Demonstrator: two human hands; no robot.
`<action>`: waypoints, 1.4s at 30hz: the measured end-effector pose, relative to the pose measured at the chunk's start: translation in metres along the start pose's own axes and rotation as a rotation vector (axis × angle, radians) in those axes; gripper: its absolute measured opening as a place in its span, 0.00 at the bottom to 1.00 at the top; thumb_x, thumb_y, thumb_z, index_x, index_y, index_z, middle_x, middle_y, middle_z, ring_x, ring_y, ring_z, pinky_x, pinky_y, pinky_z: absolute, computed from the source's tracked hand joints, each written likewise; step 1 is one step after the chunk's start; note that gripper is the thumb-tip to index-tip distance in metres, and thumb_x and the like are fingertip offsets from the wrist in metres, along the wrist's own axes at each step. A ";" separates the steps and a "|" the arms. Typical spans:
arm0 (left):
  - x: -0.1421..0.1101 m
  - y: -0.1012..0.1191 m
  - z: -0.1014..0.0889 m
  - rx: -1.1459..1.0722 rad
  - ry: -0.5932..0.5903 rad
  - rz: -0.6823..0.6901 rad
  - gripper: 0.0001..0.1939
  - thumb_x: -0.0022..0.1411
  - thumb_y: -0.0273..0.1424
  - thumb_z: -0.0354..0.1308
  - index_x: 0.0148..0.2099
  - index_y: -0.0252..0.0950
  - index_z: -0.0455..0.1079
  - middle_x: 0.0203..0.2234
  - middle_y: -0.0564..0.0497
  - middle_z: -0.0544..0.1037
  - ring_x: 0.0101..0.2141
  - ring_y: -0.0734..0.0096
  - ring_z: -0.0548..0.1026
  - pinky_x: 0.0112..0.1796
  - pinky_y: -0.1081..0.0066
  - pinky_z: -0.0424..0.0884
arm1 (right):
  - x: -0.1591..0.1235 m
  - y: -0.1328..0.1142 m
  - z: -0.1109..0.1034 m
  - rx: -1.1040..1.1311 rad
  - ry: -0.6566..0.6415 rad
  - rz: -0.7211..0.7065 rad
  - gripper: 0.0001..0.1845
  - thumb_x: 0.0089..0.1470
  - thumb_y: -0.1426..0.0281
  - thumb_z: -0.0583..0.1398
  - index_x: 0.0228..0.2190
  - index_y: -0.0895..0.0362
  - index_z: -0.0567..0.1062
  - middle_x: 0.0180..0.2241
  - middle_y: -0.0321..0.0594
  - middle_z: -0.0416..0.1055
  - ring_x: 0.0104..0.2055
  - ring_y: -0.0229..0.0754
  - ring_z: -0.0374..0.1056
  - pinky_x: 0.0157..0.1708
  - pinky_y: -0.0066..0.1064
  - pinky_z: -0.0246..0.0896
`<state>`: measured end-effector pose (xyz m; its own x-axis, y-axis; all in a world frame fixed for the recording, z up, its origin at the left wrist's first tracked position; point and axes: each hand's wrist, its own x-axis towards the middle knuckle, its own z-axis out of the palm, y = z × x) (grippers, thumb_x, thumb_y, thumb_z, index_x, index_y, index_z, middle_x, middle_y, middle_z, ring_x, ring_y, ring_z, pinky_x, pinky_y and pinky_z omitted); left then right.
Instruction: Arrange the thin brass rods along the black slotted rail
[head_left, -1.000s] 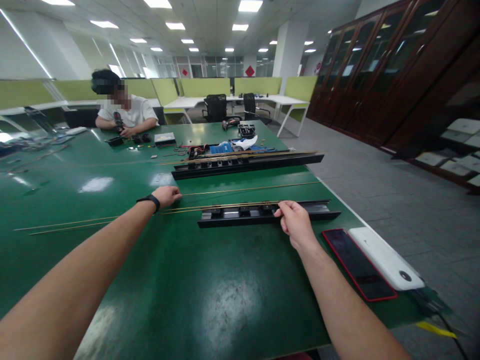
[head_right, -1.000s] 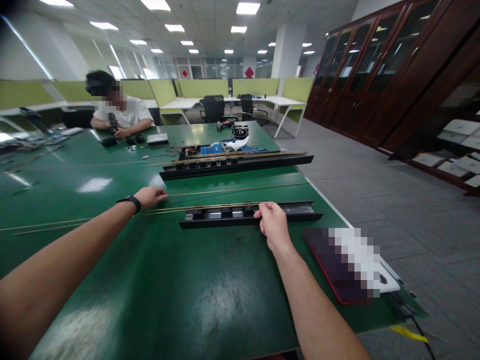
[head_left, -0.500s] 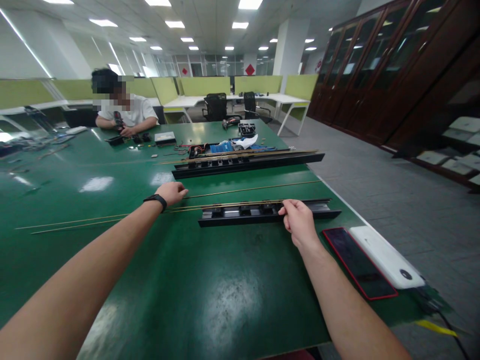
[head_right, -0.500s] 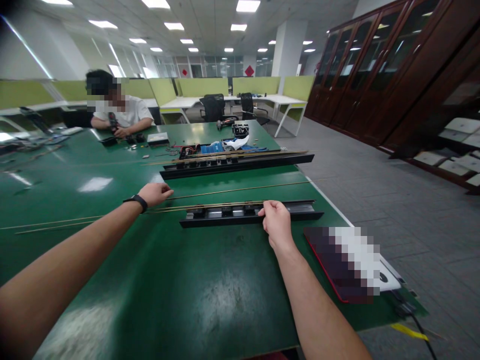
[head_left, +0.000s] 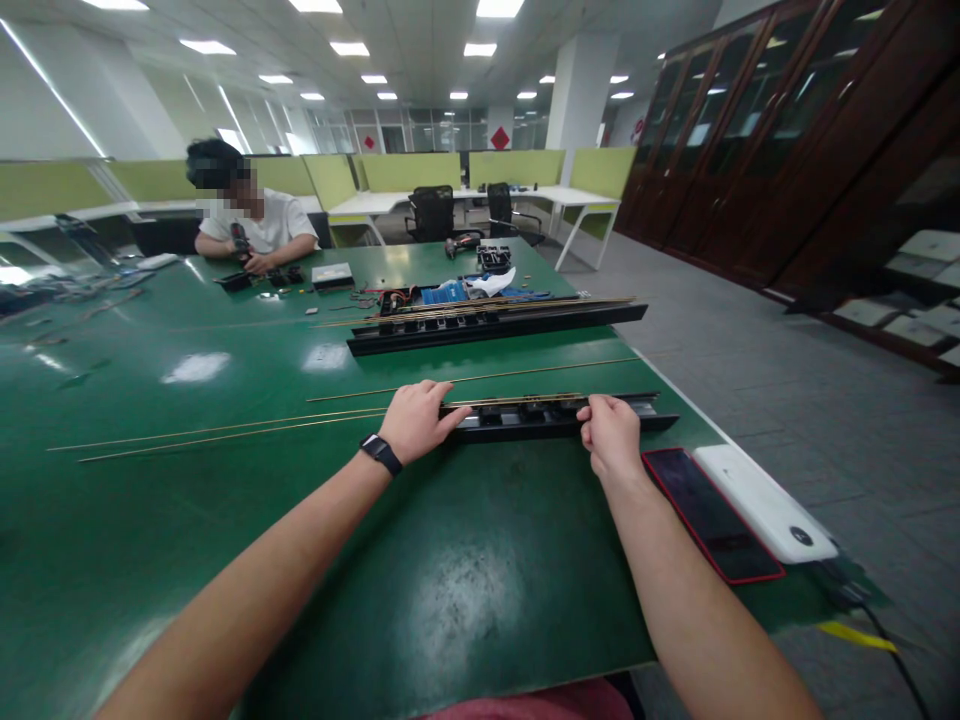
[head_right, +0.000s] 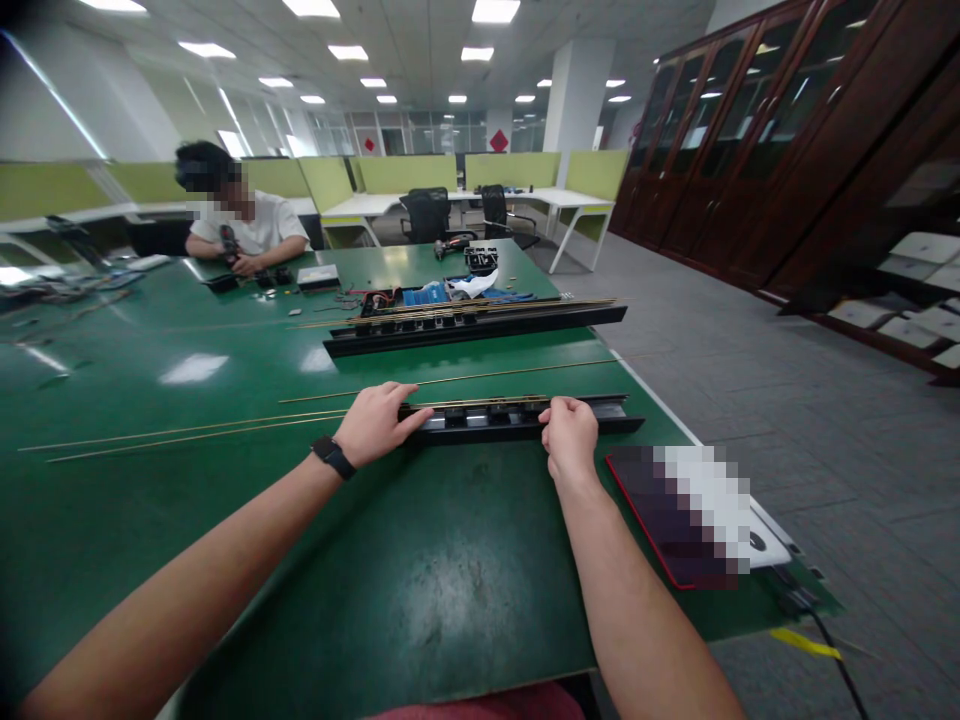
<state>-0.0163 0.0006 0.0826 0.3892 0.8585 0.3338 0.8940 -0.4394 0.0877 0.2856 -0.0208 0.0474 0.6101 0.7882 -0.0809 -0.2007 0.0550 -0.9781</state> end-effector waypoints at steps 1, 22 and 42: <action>-0.001 0.006 0.003 0.003 -0.004 0.009 0.31 0.71 0.55 0.47 0.59 0.37 0.71 0.50 0.41 0.79 0.51 0.55 0.76 0.52 0.60 0.67 | 0.001 0.000 -0.001 -0.002 0.003 0.011 0.08 0.49 0.67 0.64 0.30 0.56 0.70 0.20 0.33 0.70 0.10 0.30 0.54 0.07 0.21 0.38; -0.009 0.046 0.019 0.051 0.025 -0.039 0.24 0.70 0.55 0.50 0.47 0.41 0.71 0.42 0.44 0.78 0.46 0.54 0.73 0.47 0.58 0.63 | 0.007 0.007 -0.008 -0.009 -0.102 0.083 0.14 0.50 0.62 0.68 0.27 0.56 0.71 0.18 0.34 0.69 0.09 0.30 0.53 0.07 0.20 0.37; -0.015 0.045 0.029 0.057 0.143 -0.013 0.23 0.69 0.54 0.52 0.47 0.41 0.72 0.40 0.46 0.79 0.44 0.54 0.74 0.45 0.57 0.62 | 0.005 0.009 -0.009 0.003 -0.106 0.081 0.15 0.53 0.64 0.67 0.25 0.56 0.68 0.17 0.32 0.66 0.09 0.28 0.51 0.07 0.20 0.36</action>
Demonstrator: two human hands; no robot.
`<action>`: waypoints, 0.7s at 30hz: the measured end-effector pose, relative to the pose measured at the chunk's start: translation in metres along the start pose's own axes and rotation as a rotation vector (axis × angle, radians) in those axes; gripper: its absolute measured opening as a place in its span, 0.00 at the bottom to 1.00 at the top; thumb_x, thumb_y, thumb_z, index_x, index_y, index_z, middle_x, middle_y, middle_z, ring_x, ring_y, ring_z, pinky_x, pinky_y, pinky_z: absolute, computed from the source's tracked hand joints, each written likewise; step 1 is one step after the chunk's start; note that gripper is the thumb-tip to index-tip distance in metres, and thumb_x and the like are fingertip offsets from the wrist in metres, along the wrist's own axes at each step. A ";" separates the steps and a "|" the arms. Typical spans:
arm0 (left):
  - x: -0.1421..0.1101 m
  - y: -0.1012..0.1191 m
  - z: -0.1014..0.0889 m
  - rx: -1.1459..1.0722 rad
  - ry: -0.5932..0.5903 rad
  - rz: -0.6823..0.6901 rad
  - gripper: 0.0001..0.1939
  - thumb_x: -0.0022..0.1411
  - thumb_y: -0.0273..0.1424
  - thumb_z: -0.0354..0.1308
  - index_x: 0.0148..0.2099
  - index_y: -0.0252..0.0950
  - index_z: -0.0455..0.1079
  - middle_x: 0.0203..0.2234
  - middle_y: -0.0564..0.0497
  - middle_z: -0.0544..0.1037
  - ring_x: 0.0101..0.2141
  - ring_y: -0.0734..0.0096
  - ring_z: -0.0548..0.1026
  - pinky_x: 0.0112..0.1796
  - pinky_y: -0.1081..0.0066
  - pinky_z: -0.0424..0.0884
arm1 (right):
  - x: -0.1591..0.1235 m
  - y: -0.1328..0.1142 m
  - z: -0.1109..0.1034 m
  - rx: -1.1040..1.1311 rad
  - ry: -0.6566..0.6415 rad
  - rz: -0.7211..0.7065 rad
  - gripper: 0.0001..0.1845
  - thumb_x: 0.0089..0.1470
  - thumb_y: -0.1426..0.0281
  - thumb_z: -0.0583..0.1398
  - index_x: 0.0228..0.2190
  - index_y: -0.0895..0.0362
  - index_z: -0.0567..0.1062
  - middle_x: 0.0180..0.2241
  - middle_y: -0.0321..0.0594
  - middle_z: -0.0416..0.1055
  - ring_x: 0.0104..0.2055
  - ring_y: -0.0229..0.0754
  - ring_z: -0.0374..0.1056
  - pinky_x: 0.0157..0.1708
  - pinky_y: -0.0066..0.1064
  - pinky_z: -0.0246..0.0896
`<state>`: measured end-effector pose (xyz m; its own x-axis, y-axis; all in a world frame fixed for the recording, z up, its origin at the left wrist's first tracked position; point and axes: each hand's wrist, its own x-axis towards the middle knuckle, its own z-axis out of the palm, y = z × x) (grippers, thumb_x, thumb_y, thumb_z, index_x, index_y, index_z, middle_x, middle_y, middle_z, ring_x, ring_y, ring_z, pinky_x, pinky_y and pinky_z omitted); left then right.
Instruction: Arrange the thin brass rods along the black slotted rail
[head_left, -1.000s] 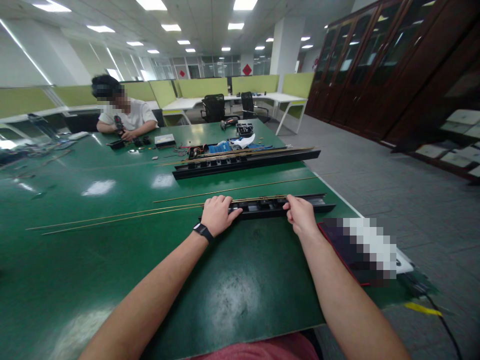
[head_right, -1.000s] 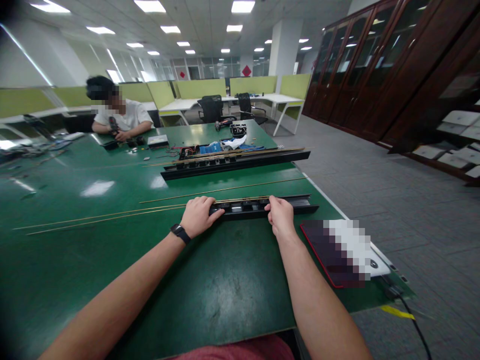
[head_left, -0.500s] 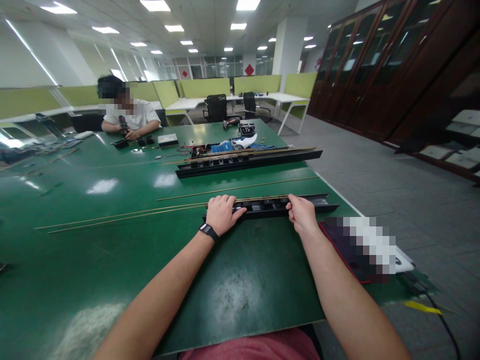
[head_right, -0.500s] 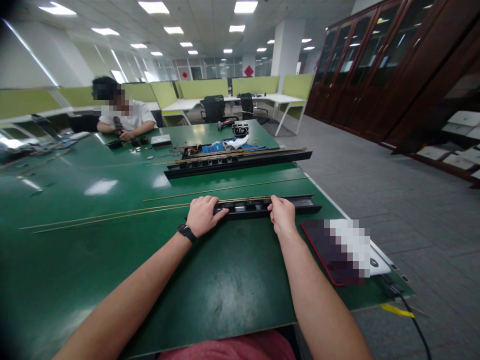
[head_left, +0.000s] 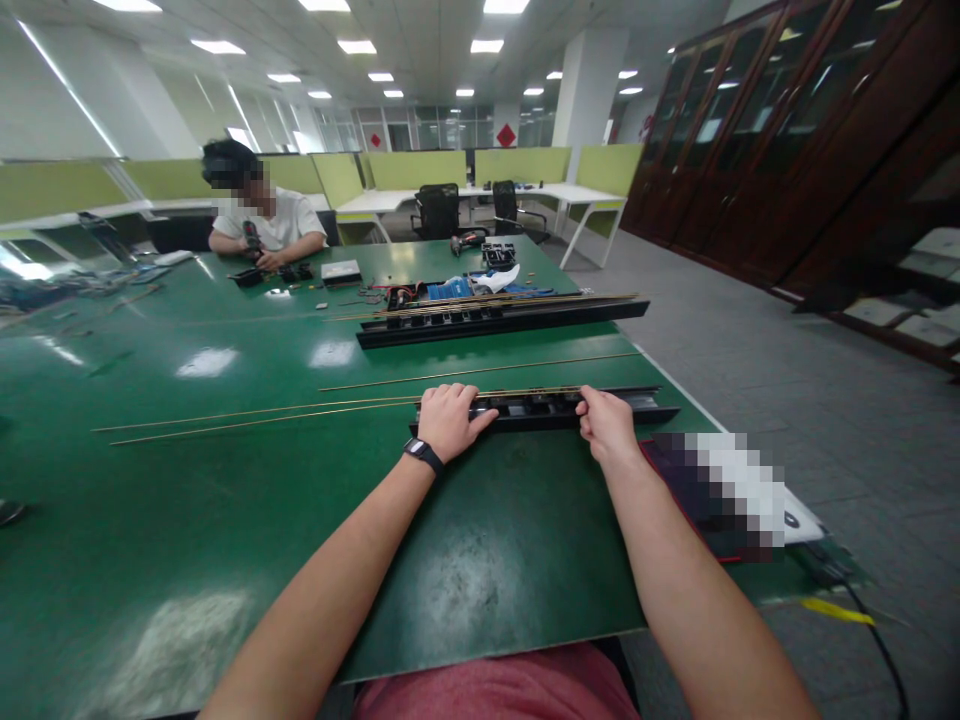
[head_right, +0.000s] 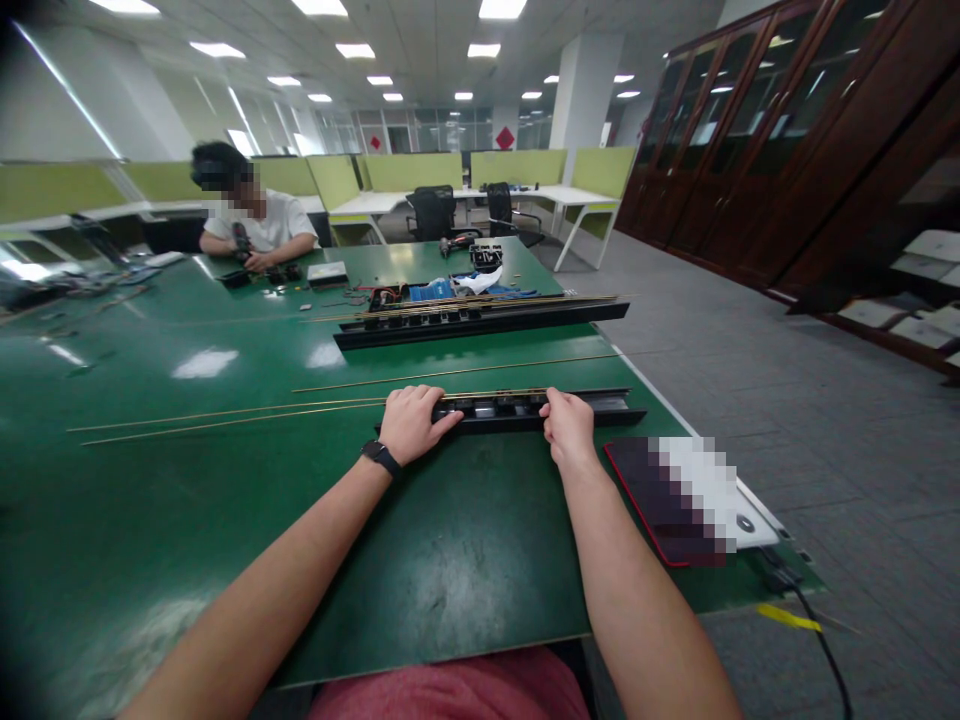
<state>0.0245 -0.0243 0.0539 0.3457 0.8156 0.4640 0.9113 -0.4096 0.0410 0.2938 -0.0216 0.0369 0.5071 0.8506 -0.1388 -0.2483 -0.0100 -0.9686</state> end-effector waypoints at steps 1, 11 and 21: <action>0.000 0.000 0.001 -0.003 0.006 -0.002 0.23 0.69 0.54 0.52 0.47 0.41 0.72 0.40 0.46 0.79 0.44 0.54 0.74 0.46 0.57 0.62 | 0.000 0.000 0.000 0.001 0.000 0.003 0.14 0.53 0.65 0.67 0.24 0.56 0.68 0.17 0.32 0.66 0.09 0.28 0.51 0.07 0.21 0.36; -0.010 0.008 0.012 -0.077 0.149 -0.026 0.25 0.69 0.50 0.56 0.58 0.38 0.71 0.54 0.41 0.76 0.59 0.50 0.69 0.62 0.50 0.56 | -0.001 -0.002 0.000 0.008 0.002 -0.002 0.13 0.54 0.67 0.66 0.24 0.57 0.68 0.18 0.31 0.66 0.09 0.28 0.50 0.07 0.20 0.36; -0.025 0.018 0.023 -0.044 0.203 -0.097 0.35 0.68 0.51 0.55 0.68 0.34 0.63 0.67 0.34 0.63 0.70 0.45 0.54 0.68 0.47 0.50 | -0.003 -0.005 0.002 0.011 0.025 -0.011 0.10 0.52 0.69 0.66 0.25 0.57 0.70 0.17 0.31 0.66 0.09 0.28 0.50 0.07 0.20 0.37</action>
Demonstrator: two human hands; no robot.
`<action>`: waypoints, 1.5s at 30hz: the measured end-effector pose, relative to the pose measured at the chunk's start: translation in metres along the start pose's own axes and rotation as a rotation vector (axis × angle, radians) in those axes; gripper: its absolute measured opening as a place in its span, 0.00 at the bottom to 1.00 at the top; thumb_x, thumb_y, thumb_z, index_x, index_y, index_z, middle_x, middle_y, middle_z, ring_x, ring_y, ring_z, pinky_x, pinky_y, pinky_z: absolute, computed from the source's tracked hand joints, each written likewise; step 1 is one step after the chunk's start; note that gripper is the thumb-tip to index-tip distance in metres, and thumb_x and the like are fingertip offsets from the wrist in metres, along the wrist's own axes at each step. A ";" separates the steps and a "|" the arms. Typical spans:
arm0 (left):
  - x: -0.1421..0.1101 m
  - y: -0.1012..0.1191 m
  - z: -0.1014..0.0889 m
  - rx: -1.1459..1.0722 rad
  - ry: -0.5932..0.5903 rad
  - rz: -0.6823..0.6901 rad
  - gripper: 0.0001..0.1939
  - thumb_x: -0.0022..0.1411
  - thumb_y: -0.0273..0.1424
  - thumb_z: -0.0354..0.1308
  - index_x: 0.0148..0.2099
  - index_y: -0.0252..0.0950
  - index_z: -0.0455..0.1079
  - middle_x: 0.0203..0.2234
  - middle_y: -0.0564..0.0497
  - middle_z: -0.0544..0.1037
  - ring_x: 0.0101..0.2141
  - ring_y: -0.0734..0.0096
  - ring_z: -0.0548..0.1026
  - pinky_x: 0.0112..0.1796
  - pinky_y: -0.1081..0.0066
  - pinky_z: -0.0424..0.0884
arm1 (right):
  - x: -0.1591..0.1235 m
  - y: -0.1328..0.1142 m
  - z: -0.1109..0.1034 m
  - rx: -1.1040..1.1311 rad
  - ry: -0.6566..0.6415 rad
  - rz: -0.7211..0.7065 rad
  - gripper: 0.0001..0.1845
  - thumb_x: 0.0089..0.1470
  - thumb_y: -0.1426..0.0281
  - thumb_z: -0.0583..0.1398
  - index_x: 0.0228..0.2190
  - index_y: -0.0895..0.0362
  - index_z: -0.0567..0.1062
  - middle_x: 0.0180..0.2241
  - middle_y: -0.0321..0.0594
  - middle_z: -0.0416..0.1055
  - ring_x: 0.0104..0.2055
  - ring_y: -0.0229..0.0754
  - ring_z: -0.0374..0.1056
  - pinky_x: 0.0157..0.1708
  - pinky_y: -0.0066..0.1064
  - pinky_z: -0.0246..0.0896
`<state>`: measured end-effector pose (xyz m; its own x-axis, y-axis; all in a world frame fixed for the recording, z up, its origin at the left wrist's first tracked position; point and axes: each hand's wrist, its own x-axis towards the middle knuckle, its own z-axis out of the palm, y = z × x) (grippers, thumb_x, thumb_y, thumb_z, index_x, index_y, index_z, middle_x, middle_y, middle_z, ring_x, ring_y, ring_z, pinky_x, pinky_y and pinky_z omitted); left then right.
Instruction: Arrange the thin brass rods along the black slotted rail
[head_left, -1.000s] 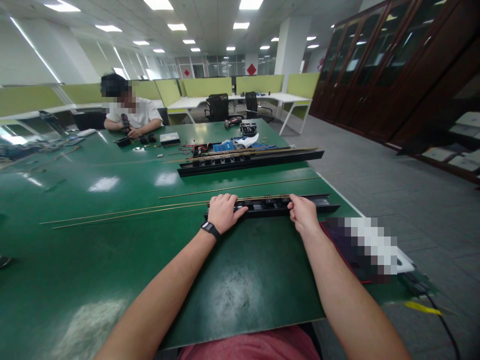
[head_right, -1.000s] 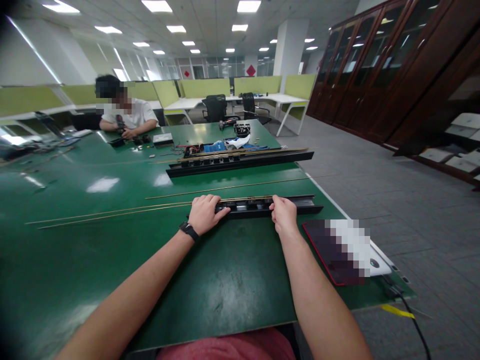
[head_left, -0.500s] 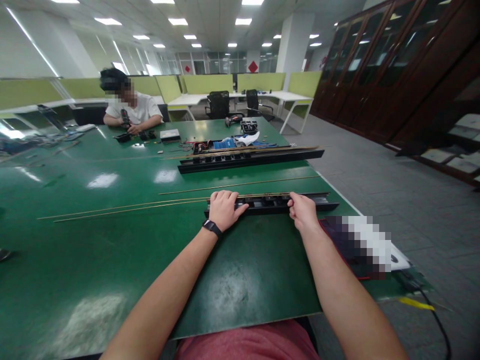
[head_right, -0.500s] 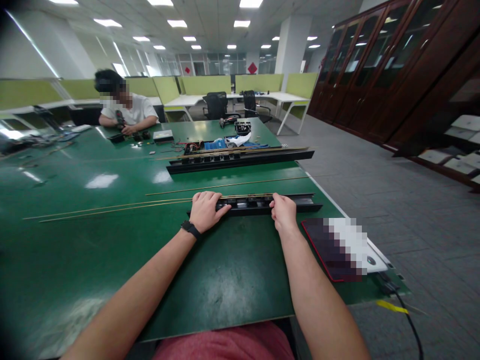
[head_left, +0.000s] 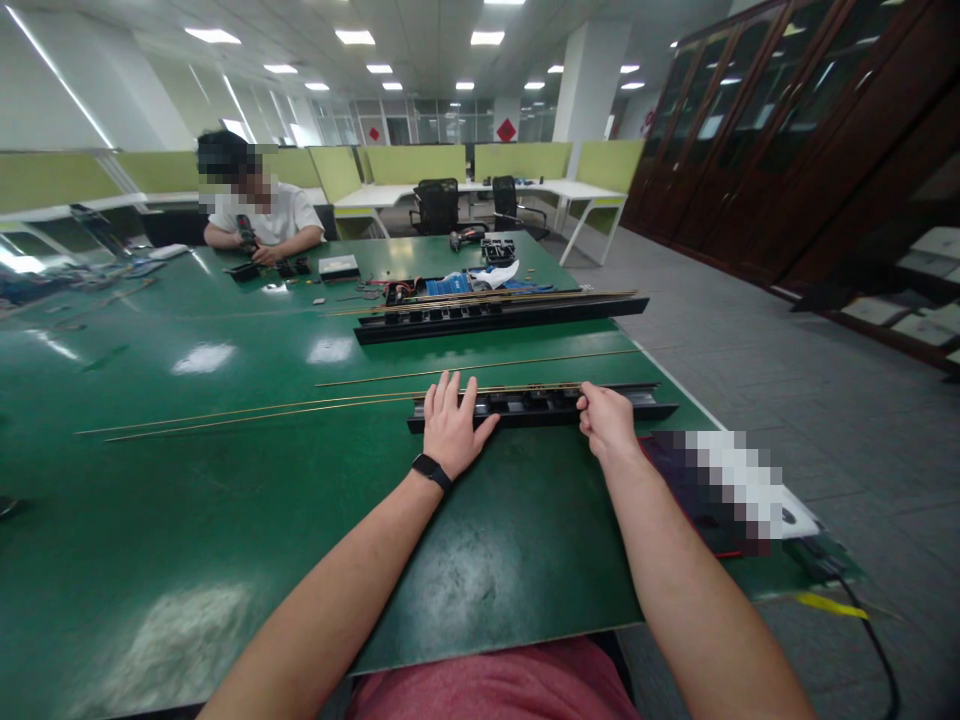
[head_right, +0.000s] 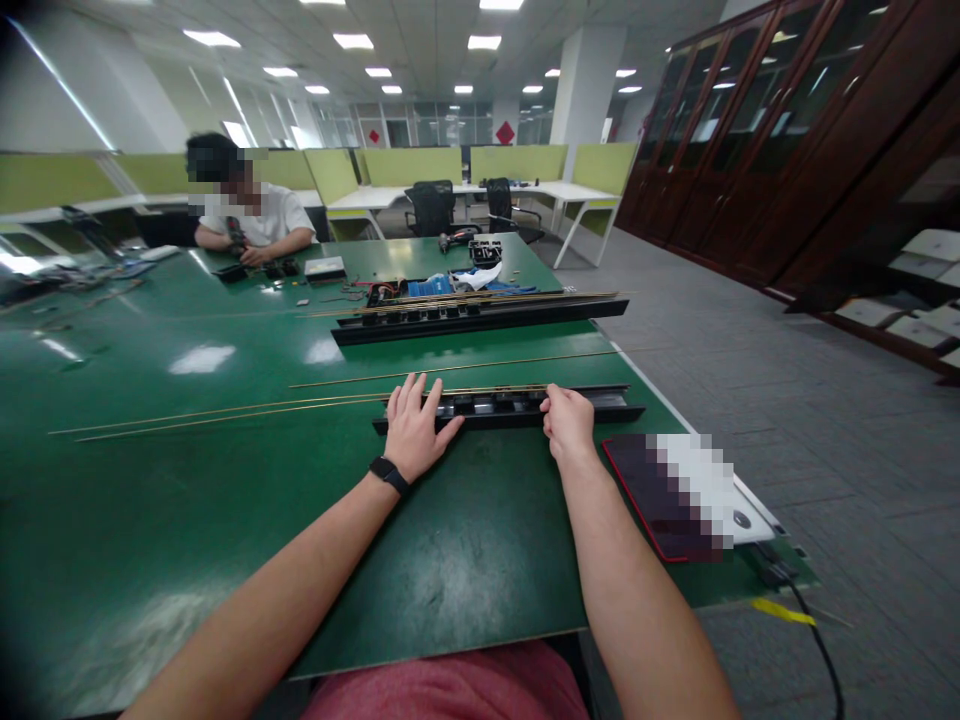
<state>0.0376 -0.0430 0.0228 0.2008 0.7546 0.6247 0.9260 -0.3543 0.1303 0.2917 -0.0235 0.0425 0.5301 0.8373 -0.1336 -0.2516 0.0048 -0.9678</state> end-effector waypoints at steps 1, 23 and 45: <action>-0.001 -0.001 0.000 -0.004 0.000 0.001 0.36 0.68 0.51 0.55 0.69 0.34 0.63 0.67 0.34 0.63 0.70 0.45 0.54 0.68 0.47 0.50 | 0.000 0.000 0.000 0.003 -0.002 0.000 0.10 0.52 0.69 0.66 0.25 0.57 0.70 0.17 0.31 0.65 0.09 0.28 0.50 0.07 0.20 0.37; 0.000 0.005 0.001 -0.047 -0.044 0.095 0.24 0.71 0.44 0.54 0.67 0.55 0.66 0.67 0.42 0.64 0.69 0.47 0.56 0.66 0.43 0.50 | 0.001 0.003 0.001 -0.031 -0.007 -0.005 0.10 0.53 0.67 0.66 0.28 0.56 0.69 0.18 0.31 0.67 0.09 0.29 0.51 0.07 0.21 0.37; -0.002 0.003 0.004 -0.061 -0.025 0.073 0.24 0.70 0.43 0.55 0.66 0.52 0.68 0.65 0.43 0.67 0.68 0.49 0.59 0.66 0.45 0.51 | 0.004 0.004 0.001 -0.013 0.006 -0.005 0.10 0.53 0.67 0.66 0.27 0.57 0.70 0.16 0.30 0.65 0.09 0.29 0.51 0.07 0.21 0.38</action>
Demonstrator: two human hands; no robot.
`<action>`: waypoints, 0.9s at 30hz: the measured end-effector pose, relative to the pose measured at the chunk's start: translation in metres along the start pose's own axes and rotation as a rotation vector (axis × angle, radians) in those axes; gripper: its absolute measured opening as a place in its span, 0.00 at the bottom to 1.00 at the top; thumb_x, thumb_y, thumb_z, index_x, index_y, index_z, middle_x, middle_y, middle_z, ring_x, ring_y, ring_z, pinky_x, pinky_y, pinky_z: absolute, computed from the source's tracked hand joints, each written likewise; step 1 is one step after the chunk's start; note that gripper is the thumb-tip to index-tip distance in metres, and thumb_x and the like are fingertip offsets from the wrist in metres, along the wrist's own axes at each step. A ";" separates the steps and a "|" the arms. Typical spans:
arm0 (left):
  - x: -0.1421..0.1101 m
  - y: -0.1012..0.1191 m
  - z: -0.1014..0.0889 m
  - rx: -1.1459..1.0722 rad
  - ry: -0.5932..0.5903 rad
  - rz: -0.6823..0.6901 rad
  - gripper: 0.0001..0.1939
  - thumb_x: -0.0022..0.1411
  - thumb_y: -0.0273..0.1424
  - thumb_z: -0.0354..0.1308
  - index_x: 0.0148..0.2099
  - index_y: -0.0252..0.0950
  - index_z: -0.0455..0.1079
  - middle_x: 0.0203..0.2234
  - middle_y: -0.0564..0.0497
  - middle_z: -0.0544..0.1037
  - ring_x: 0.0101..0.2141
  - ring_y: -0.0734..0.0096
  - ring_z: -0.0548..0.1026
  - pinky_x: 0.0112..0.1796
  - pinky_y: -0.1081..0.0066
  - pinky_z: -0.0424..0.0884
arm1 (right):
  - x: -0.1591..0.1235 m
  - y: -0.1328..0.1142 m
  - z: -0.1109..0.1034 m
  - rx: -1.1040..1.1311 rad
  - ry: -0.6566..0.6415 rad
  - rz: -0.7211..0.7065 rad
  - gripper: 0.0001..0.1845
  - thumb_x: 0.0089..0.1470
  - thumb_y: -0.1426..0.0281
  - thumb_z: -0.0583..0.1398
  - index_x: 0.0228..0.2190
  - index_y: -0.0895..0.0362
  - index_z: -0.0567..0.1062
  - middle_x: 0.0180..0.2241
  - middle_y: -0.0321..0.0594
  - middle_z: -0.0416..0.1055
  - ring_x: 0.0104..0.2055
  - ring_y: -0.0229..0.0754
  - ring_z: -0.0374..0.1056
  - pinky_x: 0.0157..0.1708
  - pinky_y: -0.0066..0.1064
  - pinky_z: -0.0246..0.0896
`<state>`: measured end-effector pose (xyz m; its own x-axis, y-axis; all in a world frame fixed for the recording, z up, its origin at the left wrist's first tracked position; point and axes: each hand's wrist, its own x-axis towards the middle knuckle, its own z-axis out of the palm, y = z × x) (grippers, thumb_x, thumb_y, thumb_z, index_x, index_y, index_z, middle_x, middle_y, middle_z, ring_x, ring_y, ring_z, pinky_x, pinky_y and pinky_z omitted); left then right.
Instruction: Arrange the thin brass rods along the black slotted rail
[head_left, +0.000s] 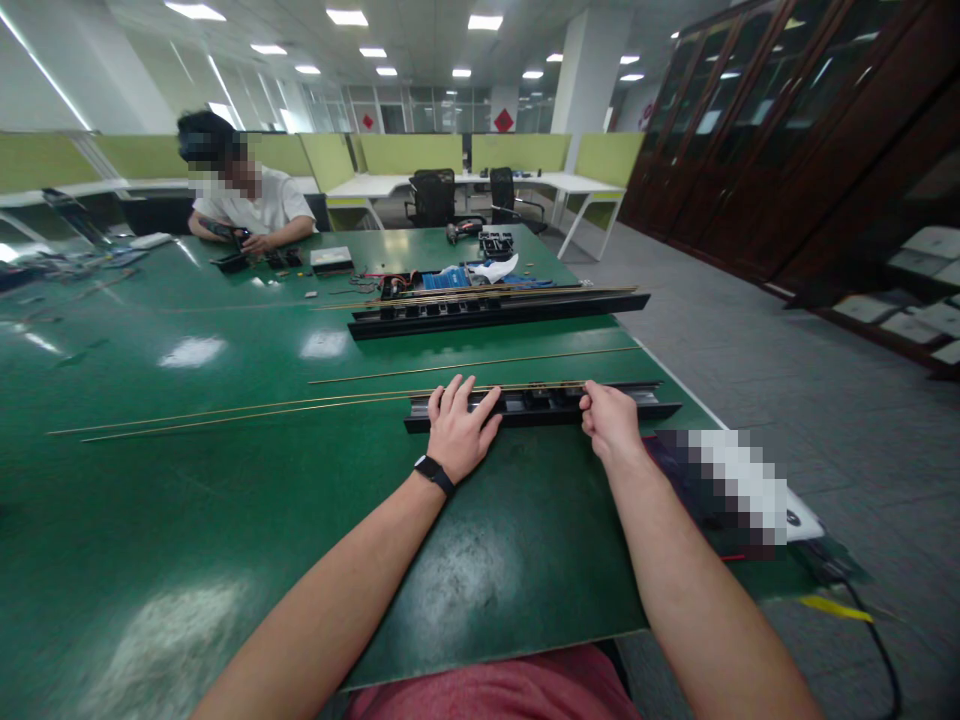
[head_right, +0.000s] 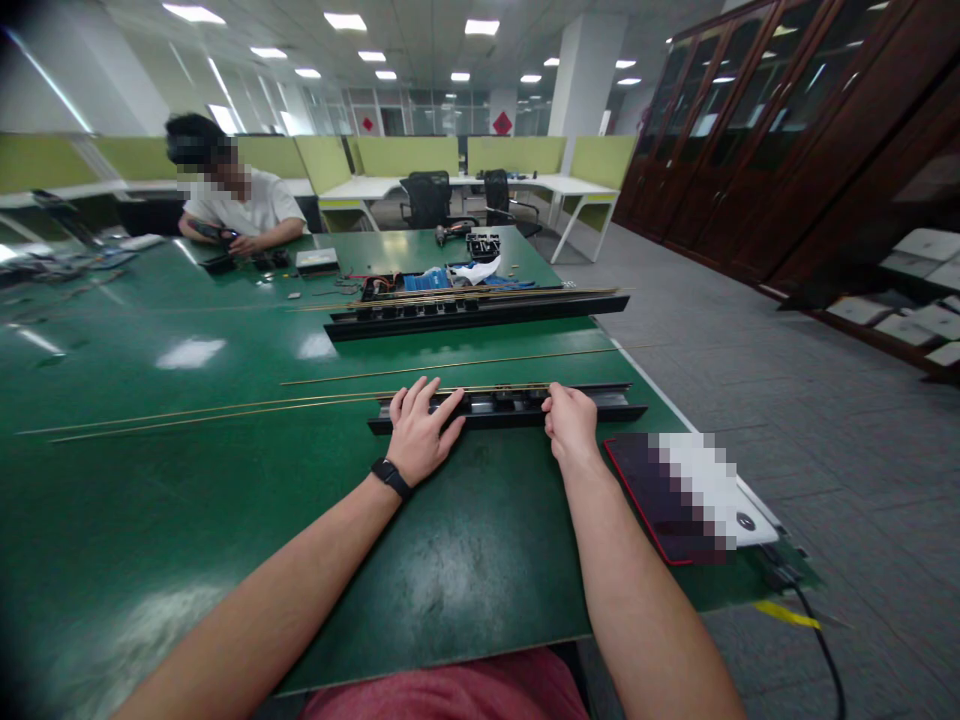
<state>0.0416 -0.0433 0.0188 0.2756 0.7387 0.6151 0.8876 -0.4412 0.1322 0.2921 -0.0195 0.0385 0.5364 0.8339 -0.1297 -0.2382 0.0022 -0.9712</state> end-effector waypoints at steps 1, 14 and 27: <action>0.000 0.000 0.000 0.003 -0.001 0.001 0.24 0.70 0.43 0.55 0.66 0.52 0.67 0.65 0.43 0.67 0.68 0.50 0.58 0.66 0.45 0.51 | 0.000 0.000 0.000 0.000 0.000 0.002 0.09 0.53 0.67 0.65 0.28 0.57 0.71 0.16 0.30 0.65 0.09 0.29 0.51 0.07 0.21 0.37; 0.001 -0.002 0.001 -0.004 0.025 -0.083 0.26 0.70 0.45 0.54 0.66 0.43 0.67 0.65 0.38 0.66 0.68 0.49 0.59 0.67 0.46 0.50 | 0.000 -0.002 0.000 -0.010 -0.013 0.017 0.10 0.53 0.67 0.66 0.28 0.57 0.70 0.17 0.30 0.65 0.09 0.28 0.50 0.07 0.21 0.37; 0.003 -0.003 0.005 -0.021 0.045 -0.110 0.27 0.71 0.46 0.53 0.66 0.42 0.67 0.61 0.40 0.71 0.65 0.51 0.64 0.66 0.49 0.52 | -0.002 0.000 0.000 -0.027 -0.036 0.017 0.15 0.54 0.65 0.66 0.24 0.56 0.67 0.17 0.31 0.66 0.09 0.28 0.50 0.06 0.20 0.37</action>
<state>0.0415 -0.0373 0.0159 0.1593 0.7601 0.6299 0.9036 -0.3693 0.2171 0.2912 -0.0211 0.0389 0.5025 0.8532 -0.1397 -0.2248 -0.0271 -0.9740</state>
